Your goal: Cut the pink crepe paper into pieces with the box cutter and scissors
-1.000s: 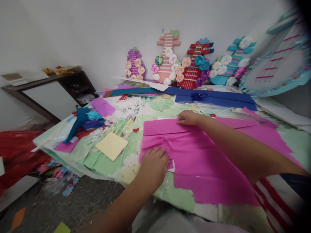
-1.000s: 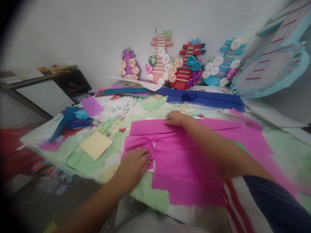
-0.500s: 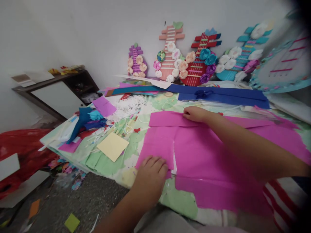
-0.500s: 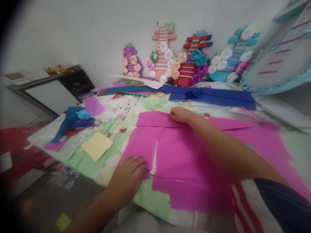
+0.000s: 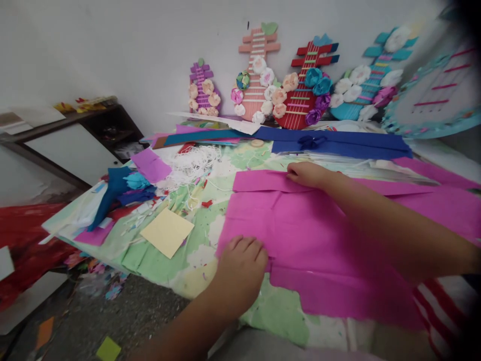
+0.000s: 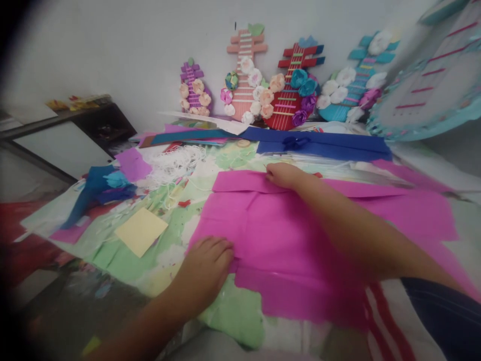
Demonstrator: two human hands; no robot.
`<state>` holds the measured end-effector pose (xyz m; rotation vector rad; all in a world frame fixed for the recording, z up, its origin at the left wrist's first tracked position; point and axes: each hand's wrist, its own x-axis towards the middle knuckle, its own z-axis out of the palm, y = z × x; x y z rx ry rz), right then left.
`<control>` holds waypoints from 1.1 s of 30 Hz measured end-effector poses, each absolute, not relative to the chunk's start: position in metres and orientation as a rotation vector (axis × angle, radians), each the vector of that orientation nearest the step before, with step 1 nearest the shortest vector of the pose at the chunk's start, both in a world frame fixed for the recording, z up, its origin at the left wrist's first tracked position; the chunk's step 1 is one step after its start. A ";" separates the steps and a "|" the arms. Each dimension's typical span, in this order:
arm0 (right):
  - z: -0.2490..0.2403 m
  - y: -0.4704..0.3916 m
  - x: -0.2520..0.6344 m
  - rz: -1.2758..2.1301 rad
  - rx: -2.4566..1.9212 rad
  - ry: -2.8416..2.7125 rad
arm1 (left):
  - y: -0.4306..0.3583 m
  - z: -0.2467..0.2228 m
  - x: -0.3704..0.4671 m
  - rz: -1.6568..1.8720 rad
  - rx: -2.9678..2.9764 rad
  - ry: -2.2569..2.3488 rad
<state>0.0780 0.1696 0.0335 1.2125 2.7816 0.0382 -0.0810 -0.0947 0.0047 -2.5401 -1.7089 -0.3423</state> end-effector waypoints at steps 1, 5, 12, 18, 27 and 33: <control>0.036 0.166 0.078 0.051 1.223 2.775 | -0.094 0.006 -0.080 -0.340 -2.539 -1.706; 0.046 0.131 0.065 0.236 1.380 2.815 | -0.091 0.019 -0.083 -0.406 -2.573 -1.741; 0.025 0.065 0.025 0.083 1.339 2.948 | -0.073 0.032 -0.115 -0.483 -2.182 -2.082; 0.029 0.051 0.075 0.065 1.439 2.922 | -0.055 0.023 -0.141 -0.436 -2.136 -2.499; 0.048 0.031 0.253 0.130 2.178 2.209 | -0.011 0.033 -0.143 -0.365 -2.249 -2.723; 0.036 -0.009 0.294 -0.254 2.363 1.916 | 0.007 0.040 -0.133 -0.146 -2.449 -2.599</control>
